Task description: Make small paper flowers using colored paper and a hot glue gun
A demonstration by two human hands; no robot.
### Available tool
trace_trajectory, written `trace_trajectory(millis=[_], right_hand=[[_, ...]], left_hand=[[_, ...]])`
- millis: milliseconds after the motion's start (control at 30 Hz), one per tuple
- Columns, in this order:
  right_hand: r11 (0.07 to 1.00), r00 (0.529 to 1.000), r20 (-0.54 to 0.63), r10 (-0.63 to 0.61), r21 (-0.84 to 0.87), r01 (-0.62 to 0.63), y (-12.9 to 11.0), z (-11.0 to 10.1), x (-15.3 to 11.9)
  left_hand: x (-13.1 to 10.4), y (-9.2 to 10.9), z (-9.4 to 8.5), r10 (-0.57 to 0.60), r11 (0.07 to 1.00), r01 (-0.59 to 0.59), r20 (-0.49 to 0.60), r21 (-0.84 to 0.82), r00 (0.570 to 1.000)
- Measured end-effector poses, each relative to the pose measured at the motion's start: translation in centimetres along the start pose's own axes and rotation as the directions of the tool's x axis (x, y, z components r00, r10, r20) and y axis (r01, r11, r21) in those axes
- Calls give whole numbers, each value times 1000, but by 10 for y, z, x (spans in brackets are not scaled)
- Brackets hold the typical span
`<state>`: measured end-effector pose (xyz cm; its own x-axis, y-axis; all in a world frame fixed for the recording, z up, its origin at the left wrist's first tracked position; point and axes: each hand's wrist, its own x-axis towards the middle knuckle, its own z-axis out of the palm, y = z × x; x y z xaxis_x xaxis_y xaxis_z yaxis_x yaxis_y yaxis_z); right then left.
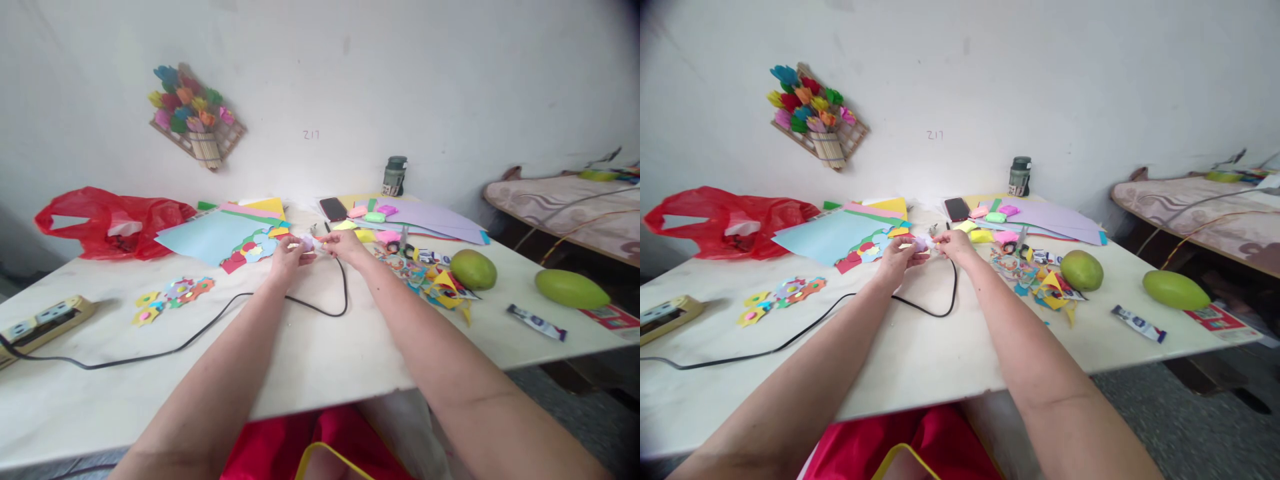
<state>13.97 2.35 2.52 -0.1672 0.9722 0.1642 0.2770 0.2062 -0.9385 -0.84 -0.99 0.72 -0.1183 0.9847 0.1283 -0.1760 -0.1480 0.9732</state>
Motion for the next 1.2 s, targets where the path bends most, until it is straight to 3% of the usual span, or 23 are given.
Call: trace_trajectory(millis=[167,433,700,967,1200], right_hand=[[1000,999,39,-9,-9,9,0,4,-1],[988,999,33,-41,-148,45,3,5,-2],[989,999,45,1,-145,6,5,5,1],[979,992,123,-38,-193,61,2,5,-4],[965,997,75,-4,-260,24,3,4,-2]], left_hand=[[0,4,3,24,997,-29,-69,-71,997],[1,3,-1,2,994,-4,-13,-110,1000],[0,4,0,6,989,-15,-63,-149,998],[0,5,0,22,985,-35,-78,-171,997],[0,7,-1,18,987,-34,-100,-158,995]])
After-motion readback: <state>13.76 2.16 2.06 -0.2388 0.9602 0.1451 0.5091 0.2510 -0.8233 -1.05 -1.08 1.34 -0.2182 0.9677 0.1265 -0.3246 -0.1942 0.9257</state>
